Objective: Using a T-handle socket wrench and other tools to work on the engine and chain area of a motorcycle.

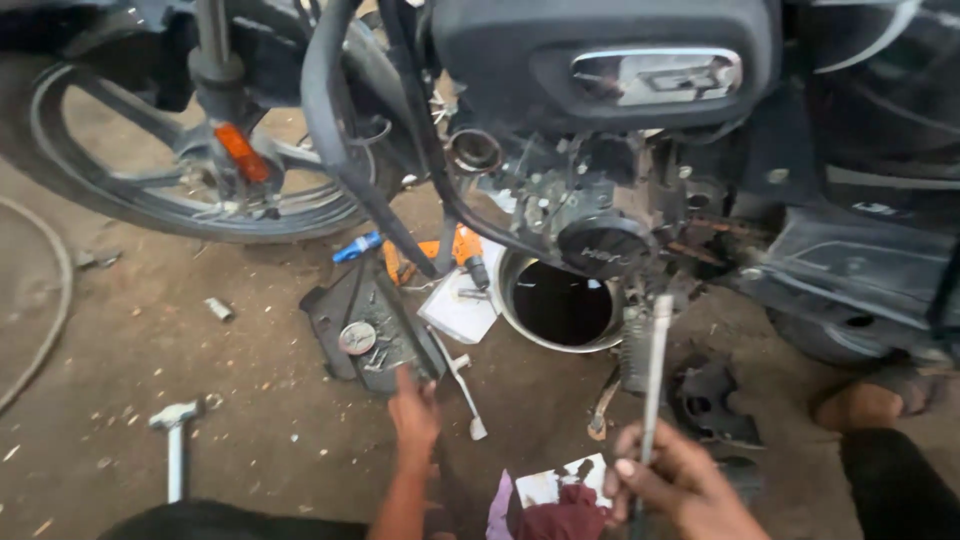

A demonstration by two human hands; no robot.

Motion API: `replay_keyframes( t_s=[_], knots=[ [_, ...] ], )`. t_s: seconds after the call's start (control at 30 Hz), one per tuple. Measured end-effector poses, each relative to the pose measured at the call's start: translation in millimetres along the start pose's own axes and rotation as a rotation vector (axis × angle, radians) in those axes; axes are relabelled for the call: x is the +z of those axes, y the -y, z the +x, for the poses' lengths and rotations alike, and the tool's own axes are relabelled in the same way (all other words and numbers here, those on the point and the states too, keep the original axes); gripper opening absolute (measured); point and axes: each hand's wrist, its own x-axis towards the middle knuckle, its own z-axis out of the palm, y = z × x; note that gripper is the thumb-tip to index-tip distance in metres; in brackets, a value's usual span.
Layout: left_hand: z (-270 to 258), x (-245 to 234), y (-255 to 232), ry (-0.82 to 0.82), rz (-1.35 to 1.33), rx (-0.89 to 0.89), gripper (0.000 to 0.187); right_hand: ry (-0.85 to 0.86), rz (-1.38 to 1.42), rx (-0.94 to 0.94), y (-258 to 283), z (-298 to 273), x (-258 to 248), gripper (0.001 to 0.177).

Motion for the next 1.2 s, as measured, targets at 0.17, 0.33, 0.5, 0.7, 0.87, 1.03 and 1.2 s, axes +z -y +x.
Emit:
replay_keyframes(
  t_s=[0.17,0.33,0.5,0.7,0.87,1.03,1.2],
  knots=[
    [-3,9,-134,0.418,0.191,-0.001,0.021,0.128,0.011,0.072,-4,18,0,0.019],
    [-24,10,-216,0.767,-0.162,-0.083,0.032,-0.051,0.129,0.198,41,36,-1,0.032],
    [-84,37,-153,1.071,-0.796,-0.725,0.054,0.041,0.345,0.275,56,50,-25,0.041],
    [-122,68,-142,1.137,-1.171,-1.025,0.060,0.071,0.292,0.156,55,59,-41,0.038],
    [-129,78,-135,1.249,-0.877,-0.694,0.060,0.071,0.284,0.060,72,59,-45,0.036],
    [-136,92,-124,1.324,-0.902,-0.502,0.058,0.089,0.284,0.050,72,58,-46,0.036],
    [-154,104,-119,1.127,-0.856,0.066,0.043,0.100,0.309,0.067,75,55,-43,0.035]
  ],
)
